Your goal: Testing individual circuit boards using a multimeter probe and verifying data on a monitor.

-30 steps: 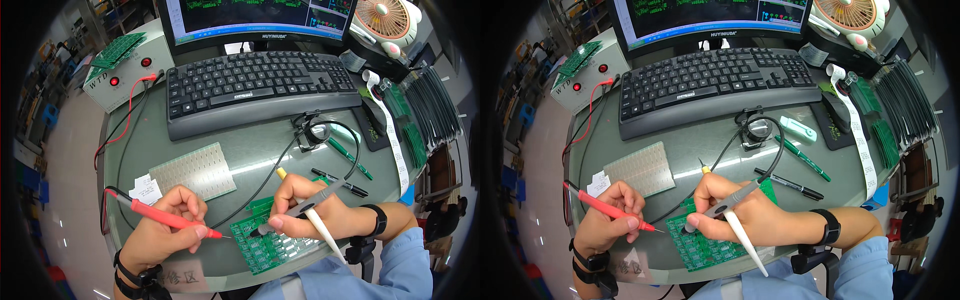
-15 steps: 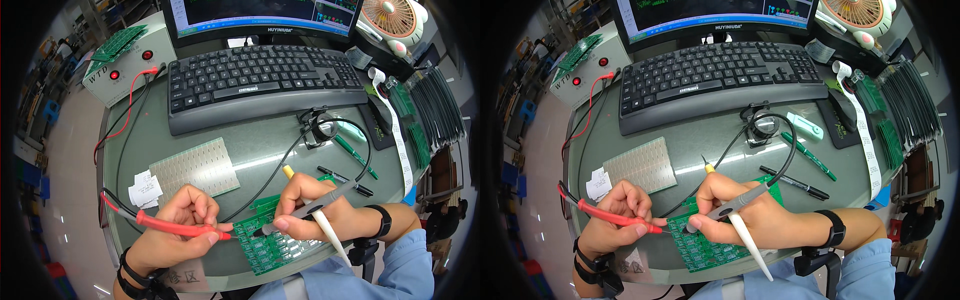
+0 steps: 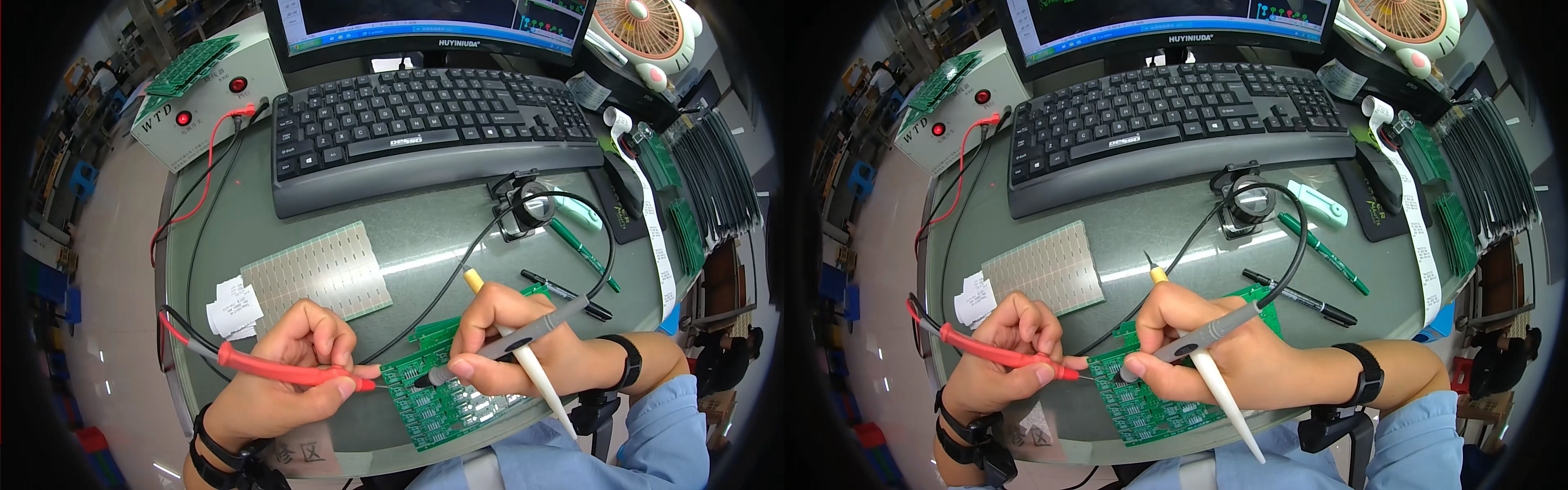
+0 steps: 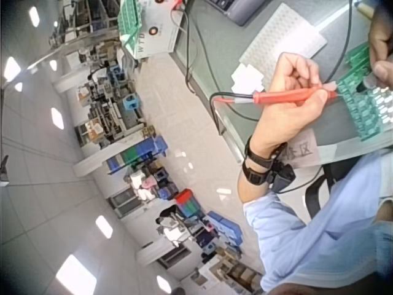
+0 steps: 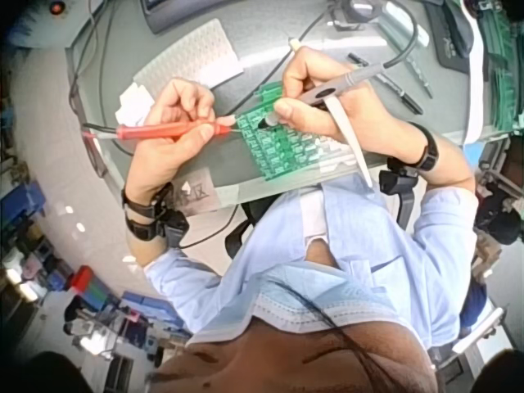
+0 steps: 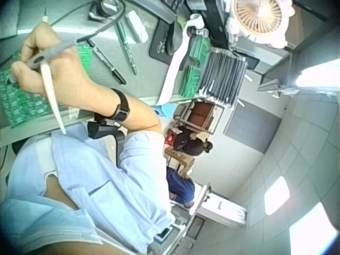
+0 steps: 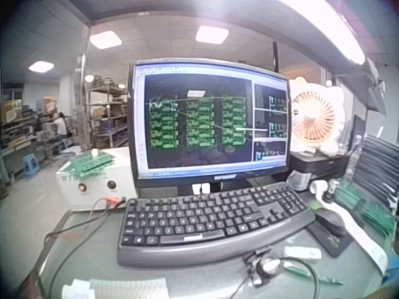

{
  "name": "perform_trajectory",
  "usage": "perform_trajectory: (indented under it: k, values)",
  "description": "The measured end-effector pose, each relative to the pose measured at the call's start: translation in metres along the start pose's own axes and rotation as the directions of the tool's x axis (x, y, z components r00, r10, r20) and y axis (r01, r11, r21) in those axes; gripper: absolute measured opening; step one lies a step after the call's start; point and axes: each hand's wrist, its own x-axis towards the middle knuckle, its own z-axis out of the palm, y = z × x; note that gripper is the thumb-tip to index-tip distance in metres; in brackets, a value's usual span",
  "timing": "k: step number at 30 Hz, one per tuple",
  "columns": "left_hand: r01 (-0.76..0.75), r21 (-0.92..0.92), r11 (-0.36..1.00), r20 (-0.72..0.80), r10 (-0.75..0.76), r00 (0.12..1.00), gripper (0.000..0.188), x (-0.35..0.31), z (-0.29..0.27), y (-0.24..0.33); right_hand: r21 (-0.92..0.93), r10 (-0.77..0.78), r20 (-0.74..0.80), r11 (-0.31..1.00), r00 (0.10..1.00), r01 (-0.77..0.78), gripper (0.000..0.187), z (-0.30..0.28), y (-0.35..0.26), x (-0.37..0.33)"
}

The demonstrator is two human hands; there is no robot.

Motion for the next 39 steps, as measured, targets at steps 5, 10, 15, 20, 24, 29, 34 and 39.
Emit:
perform_trajectory:
  k: [5,10,15,20,24,29,34,39]
  values:
    - [-0.008,0.005,1.0,0.009,0.008,1.0,0.031,0.0007,-0.0006,-0.0023,-0.024,-0.029,0.023,0.999,0.999,0.03,0.024,-0.0008,0.0013,0.0004]
    - [-0.015,0.024,1.0,0.015,0.014,1.0,0.032,-0.0002,-0.0017,-0.0024,-0.051,-0.039,0.019,0.998,0.999,0.04,0.025,-0.0006,0.0012,0.0008]
    - [-0.015,0.025,1.0,0.011,0.015,1.0,0.032,0.0004,-0.0013,-0.002,-0.058,-0.061,0.027,0.996,0.998,0.062,0.025,-0.0014,0.0035,0.0009]
    - [-0.006,0.018,1.0,-0.001,0.006,1.0,0.031,0.0005,-0.0006,-0.0014,0.006,-0.048,-0.008,0.999,0.999,0.048,0.022,0.0019,0.0018,-0.0004]
    - [-0.007,0.018,1.0,-0.003,0.007,1.0,0.031,0.0002,-0.0007,-0.0015,0.004,-0.052,0.002,0.999,0.999,0.052,0.022,0.0016,0.0018,-0.0007]
    - [-0.019,0.032,0.999,0.004,0.019,1.0,0.031,-0.0004,0.0,-0.0015,0.01,-0.053,0.005,0.999,0.999,0.053,0.022,0.0024,0.0025,-0.0016]
    - [-0.04,0.064,0.997,-0.065,0.044,0.997,0.034,0.0004,0.0042,-0.0032,-0.038,-0.1,-0.001,0.994,0.995,0.099,0.024,0.003,0.0054,-0.0019]
    - [-0.054,0.087,0.995,-0.056,0.059,0.997,0.034,-0.0003,0.0053,-0.0023,-0.058,-0.116,-0.01,0.992,0.993,0.115,0.026,0.005,0.0071,-0.0029]
